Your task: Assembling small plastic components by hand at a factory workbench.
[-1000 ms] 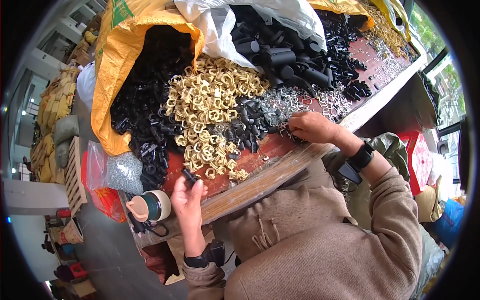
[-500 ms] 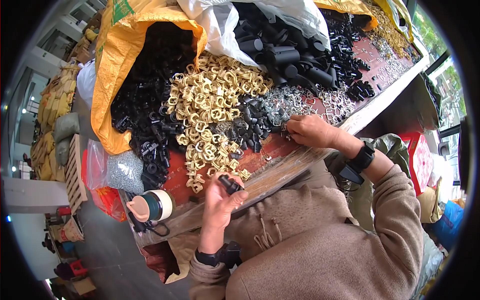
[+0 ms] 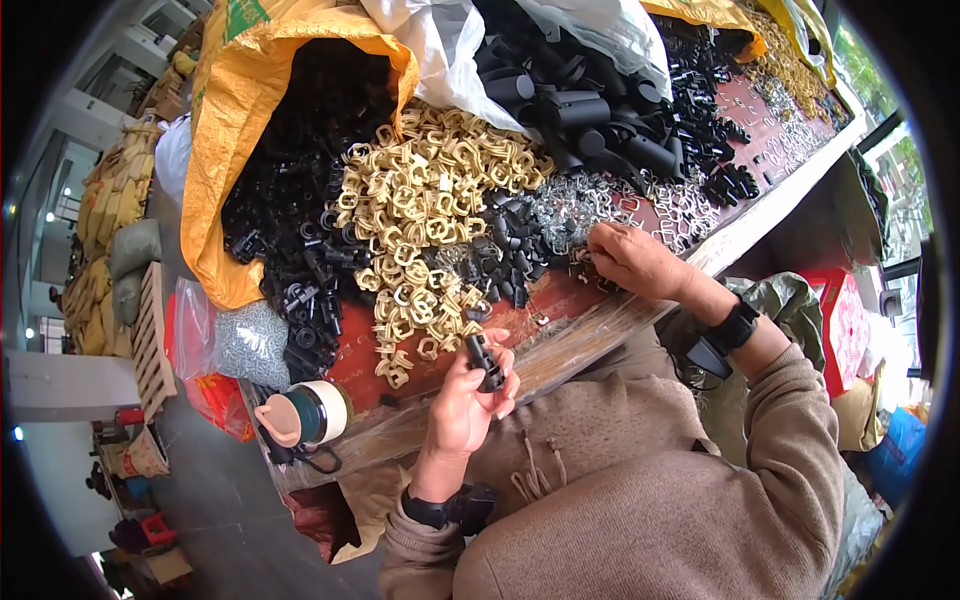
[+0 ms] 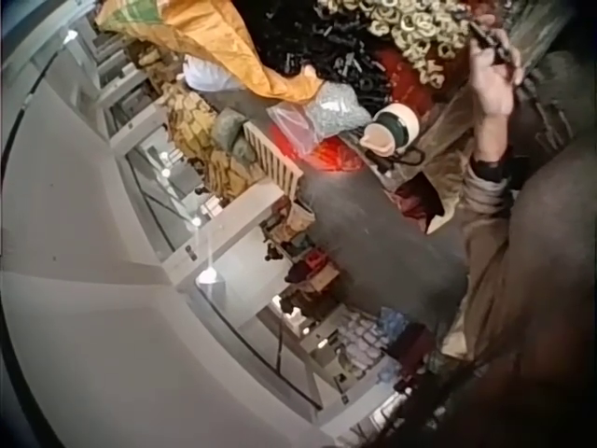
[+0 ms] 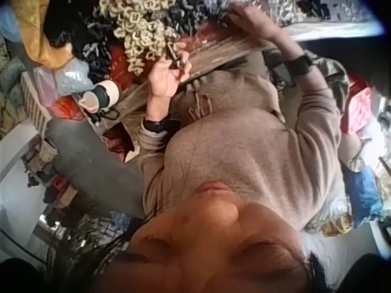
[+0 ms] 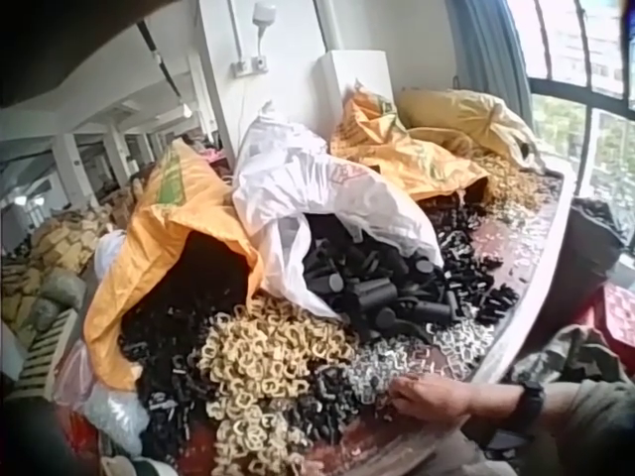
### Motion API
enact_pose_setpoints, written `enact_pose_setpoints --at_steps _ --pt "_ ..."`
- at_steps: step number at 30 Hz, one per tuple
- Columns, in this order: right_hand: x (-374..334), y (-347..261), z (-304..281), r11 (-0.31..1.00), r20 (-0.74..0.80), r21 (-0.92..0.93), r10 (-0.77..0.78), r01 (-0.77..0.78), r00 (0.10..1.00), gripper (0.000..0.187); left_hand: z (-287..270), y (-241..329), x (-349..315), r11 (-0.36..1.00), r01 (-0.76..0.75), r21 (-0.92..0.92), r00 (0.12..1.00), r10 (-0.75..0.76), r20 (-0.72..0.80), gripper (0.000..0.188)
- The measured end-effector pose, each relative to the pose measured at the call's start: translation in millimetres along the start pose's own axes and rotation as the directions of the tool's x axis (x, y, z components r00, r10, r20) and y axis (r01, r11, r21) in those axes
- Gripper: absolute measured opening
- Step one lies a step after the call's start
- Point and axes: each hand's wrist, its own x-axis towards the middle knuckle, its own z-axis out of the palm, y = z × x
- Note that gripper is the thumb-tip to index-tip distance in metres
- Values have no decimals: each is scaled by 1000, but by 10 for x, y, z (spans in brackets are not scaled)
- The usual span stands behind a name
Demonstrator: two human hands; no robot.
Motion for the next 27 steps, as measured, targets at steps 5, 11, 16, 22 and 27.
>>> enact_pose_setpoints --at_steps 5,11,16,22,27 --pt "-3 6 -81 977 74 176 107 -118 992 9 -4 -6 111 997 76 -32 996 -74 42 36" --pt "-25 -11 -108 877 176 399 213 -267 961 11 143 -88 302 935 76 345 990 -30 -135 34" --pt "-30 -76 -127 773 283 517 251 -367 926 12 227 -157 599 829 6 559 976 117 -183 28" --pt "-35 -51 -66 743 272 603 151 -290 950 14 288 -281 921 457 -176 872 952 305 32 14" --pt "-22 -41 -103 721 294 628 128 -292 947 16 309 -302 1028 119 -293 949 884 412 221 10"
